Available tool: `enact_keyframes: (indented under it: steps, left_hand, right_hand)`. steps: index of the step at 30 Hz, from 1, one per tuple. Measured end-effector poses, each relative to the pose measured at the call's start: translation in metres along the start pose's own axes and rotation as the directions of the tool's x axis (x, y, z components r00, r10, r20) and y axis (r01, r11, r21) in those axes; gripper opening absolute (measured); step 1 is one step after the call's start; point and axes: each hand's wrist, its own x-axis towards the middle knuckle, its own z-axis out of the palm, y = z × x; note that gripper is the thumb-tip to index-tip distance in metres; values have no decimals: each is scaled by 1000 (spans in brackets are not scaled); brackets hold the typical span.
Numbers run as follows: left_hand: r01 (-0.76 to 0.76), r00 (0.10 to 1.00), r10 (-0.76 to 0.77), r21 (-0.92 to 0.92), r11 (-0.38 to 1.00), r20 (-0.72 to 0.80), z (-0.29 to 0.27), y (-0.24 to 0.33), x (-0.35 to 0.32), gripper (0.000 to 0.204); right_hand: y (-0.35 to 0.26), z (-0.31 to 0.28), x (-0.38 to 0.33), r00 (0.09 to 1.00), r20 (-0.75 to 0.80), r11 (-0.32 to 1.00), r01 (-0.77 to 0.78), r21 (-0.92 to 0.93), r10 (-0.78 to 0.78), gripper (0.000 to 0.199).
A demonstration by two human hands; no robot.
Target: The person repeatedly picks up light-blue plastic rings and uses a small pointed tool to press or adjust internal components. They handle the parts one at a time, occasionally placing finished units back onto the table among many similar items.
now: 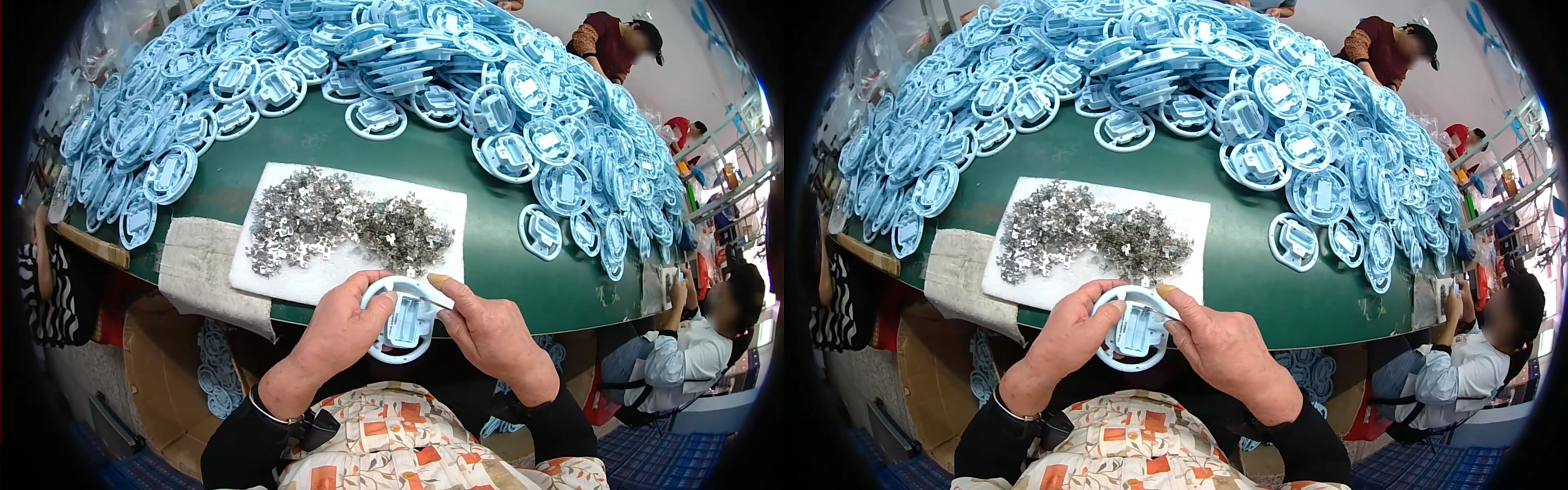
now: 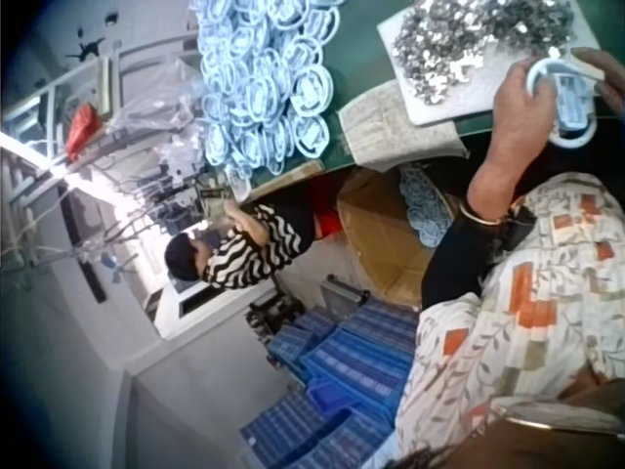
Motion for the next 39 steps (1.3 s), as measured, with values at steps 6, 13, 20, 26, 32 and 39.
enact_keyframes:
  steps: [6, 13, 20, 26, 32, 39]
  left_hand:
    - [3, 1000, -3, 44, 999, 11, -1, 1, 1, 40]
    - [-11, 1000, 11, 72, 997, 12, 0, 6, -1, 38]
    - [-24, 999, 21, 100, 995, 28, -1, 5, -1, 37]
    - [-19, 999, 13, 161, 987, 37, -2, 7, -1, 37]
    - [-29, 995, 44, -167, 986, 87, -5, 1, -4, 42]
    - [21, 982, 26, -241, 970, 189, 3, 18, -16, 44]
  right_hand:
    - [5, 2, 0, 997, 47, 978, 75, -195, -67, 40]
    - [-5, -8, 8, 991, 103, 940, 118, -320, -89, 39]
    - [-18, -19, 22, 968, 173, 801, 249, -544, -183, 38]
    - [-10, -13, 18, 968, 138, 824, 253, -507, -212, 43]
    - [-4, -7, -1, 980, -59, 977, -181, 114, 188, 27]
    - [8, 14, -14, 917, 229, 446, -363, 818, 326, 29]
